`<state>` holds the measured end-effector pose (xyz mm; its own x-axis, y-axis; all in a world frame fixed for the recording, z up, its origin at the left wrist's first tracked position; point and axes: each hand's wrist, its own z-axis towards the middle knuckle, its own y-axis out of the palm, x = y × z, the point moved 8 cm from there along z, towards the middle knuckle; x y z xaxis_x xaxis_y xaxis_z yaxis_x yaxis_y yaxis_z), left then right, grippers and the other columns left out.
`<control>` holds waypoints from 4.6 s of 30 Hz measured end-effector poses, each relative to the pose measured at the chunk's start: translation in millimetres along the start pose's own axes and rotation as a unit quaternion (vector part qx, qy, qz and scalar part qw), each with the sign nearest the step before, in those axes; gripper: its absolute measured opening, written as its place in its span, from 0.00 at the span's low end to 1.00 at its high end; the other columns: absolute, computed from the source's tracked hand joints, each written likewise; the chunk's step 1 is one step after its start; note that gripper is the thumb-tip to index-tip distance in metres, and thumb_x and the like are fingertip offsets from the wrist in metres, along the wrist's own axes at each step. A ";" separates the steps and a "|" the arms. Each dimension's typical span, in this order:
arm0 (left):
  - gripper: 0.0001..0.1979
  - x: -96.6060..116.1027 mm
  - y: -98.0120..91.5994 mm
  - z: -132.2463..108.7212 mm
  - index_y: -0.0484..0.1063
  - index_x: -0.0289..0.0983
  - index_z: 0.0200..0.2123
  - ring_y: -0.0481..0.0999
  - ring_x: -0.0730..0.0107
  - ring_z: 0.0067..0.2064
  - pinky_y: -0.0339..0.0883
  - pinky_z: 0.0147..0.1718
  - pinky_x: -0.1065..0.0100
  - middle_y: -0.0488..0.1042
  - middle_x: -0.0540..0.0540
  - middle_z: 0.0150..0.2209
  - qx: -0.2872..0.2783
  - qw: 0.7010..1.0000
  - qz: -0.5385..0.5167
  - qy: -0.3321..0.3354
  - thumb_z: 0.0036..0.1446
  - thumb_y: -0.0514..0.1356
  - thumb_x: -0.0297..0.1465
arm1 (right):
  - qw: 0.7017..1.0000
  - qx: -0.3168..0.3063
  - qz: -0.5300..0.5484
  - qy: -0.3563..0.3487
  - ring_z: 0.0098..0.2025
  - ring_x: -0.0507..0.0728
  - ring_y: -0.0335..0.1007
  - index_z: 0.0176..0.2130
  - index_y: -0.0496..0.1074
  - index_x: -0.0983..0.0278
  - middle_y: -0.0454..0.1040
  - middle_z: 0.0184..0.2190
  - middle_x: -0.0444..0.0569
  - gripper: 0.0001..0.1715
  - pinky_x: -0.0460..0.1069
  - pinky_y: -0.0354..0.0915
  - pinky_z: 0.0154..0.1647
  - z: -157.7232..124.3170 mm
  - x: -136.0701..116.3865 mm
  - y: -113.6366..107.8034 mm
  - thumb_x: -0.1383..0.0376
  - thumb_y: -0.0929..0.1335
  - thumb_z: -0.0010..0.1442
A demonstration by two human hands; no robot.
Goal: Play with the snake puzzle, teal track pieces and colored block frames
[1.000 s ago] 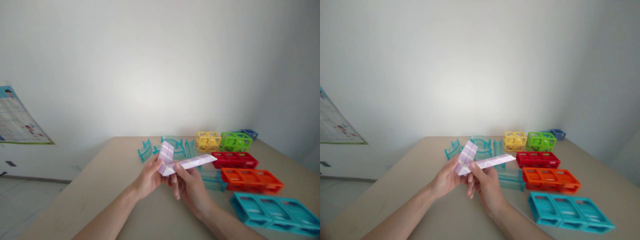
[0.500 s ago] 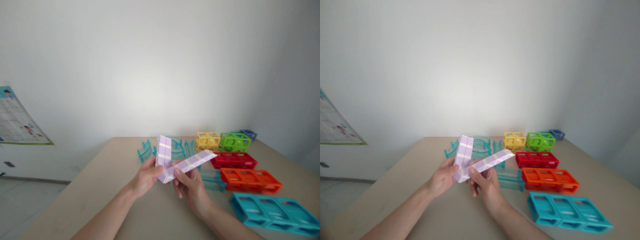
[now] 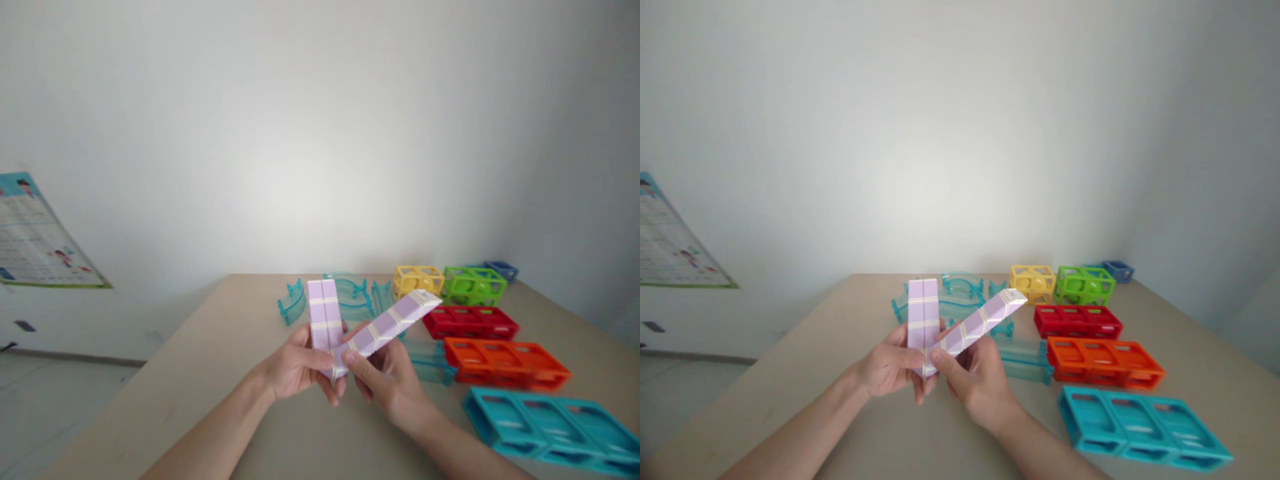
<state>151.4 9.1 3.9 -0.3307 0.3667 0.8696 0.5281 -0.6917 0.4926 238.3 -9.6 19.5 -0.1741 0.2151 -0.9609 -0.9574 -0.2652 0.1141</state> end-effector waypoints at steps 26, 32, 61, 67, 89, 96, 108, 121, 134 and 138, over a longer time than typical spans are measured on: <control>0.16 15.8 -11.3 -4.7 0.65 0.36 0.43 0.78 0.62 0.35 0.74 0.25 0.67 0.75 0.44 0.37 0.168 0.960 0.159 0.156 0.52 0.65 0.29 | 0.991 0.129 -0.023 -0.032 0.16 0.49 0.58 0.41 0.67 0.64 0.67 0.19 0.41 0.22 0.44 0.52 0.14 -0.1 5.2 -13.2 0.52 0.71 0.54; 0.18 22.2 -14.2 -6.0 0.61 0.38 0.42 0.76 0.69 0.29 0.72 0.17 0.70 0.72 0.48 0.37 0.190 0.954 0.138 0.186 0.51 0.65 0.34 | 0.991 0.120 -0.051 -0.034 0.18 0.47 0.58 0.42 0.68 0.65 0.71 0.25 0.46 0.21 0.44 0.53 0.15 -1.3 7.2 -15.4 0.53 0.71 0.56; 0.34 10.3 -20.1 -3.3 0.62 0.35 0.37 0.68 0.69 0.13 0.62 0.11 0.70 0.68 0.51 0.16 0.227 0.948 0.110 0.197 0.49 0.50 0.62 | 0.996 0.087 -0.035 -0.007 0.14 0.46 0.51 0.40 0.69 0.68 0.60 0.13 0.37 0.21 0.42 0.47 0.14 0.4 9.7 -9.7 0.53 0.70 0.57; 0.38 4.8 -26.1 -3.8 0.62 0.34 0.48 0.75 0.61 0.21 0.66 0.15 0.68 0.74 0.45 0.24 0.214 0.952 0.092 0.200 0.50 0.49 0.62 | 0.996 0.090 -0.002 -0.006 0.13 0.47 0.55 0.41 0.67 0.69 0.64 0.13 0.39 0.22 0.42 0.49 0.12 -2.8 6.6 -3.5 0.53 0.70 0.57; 0.39 -14.7 1.7 2.4 0.67 0.33 0.41 0.76 0.63 0.18 0.67 0.10 0.72 0.78 0.39 0.24 -0.074 0.986 -0.146 -0.011 0.57 0.34 0.58 | 0.991 -0.102 0.084 0.017 0.09 0.44 0.50 0.30 0.68 0.68 0.63 0.12 0.40 0.24 0.41 0.44 0.10 3.3 18.3 10.1 0.48 0.67 0.58; 0.45 -20.6 -2.8 7.4 0.67 0.30 0.44 0.74 0.63 0.16 0.64 0.08 0.71 0.76 0.40 0.25 -0.057 0.997 -0.059 -0.014 0.50 0.36 0.64 | 0.990 -0.062 0.117 0.041 0.10 0.47 0.58 0.29 0.67 0.67 0.66 0.14 0.40 0.24 0.41 0.51 0.11 3.7 17.6 11.3 0.48 0.69 0.55; 0.37 -13.4 -6.6 0.8 0.73 0.29 0.36 0.71 0.72 0.15 0.64 0.12 0.73 0.74 0.41 0.24 0.070 0.957 0.272 0.075 0.53 0.48 0.59 | 0.992 0.107 -0.064 -0.015 0.14 0.47 0.53 0.37 0.68 0.64 0.59 0.15 0.37 0.16 0.42 0.51 0.14 -0.5 16.3 -10.8 0.54 0.64 0.62; 0.27 16.2 1.3 -4.9 0.68 0.34 0.51 0.73 0.65 0.31 0.69 0.31 0.65 0.74 0.41 0.34 0.118 0.938 0.279 0.167 0.61 0.48 0.49 | 0.983 0.104 -0.141 -0.062 0.24 0.51 0.65 0.49 0.65 0.62 0.70 0.27 0.44 0.19 0.44 0.62 0.22 -4.0 -0.2 -4.8 0.56 0.67 0.61; 0.29 18.4 13.3 -9.1 0.66 0.33 0.51 0.67 0.68 0.34 0.61 0.33 0.69 0.70 0.44 0.35 0.070 0.923 0.334 0.180 0.54 0.59 0.49 | 0.979 0.143 -0.076 -0.123 0.22 0.50 0.64 0.50 0.61 0.59 0.68 0.24 0.40 0.19 0.43 0.60 0.21 -9.4 -17.6 -15.5 0.58 0.67 0.61; 0.26 8.0 11.5 -6.5 0.68 0.34 0.43 0.63 0.73 0.27 0.56 0.25 0.72 0.67 0.47 0.29 0.045 0.953 0.270 0.130 0.55 0.56 0.51 | 0.980 0.144 -0.056 -0.125 0.19 0.47 0.61 0.47 0.64 0.59 0.67 0.27 0.41 0.15 0.42 0.58 0.17 -9.4 -20.2 -14.9 0.57 0.66 0.62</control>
<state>149.7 0.1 16.3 -0.1683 -0.2023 0.9648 0.7367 -0.6761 -0.0133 258.2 -18.8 34.8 -0.0803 0.4612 -0.8836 -0.9927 0.0425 0.1124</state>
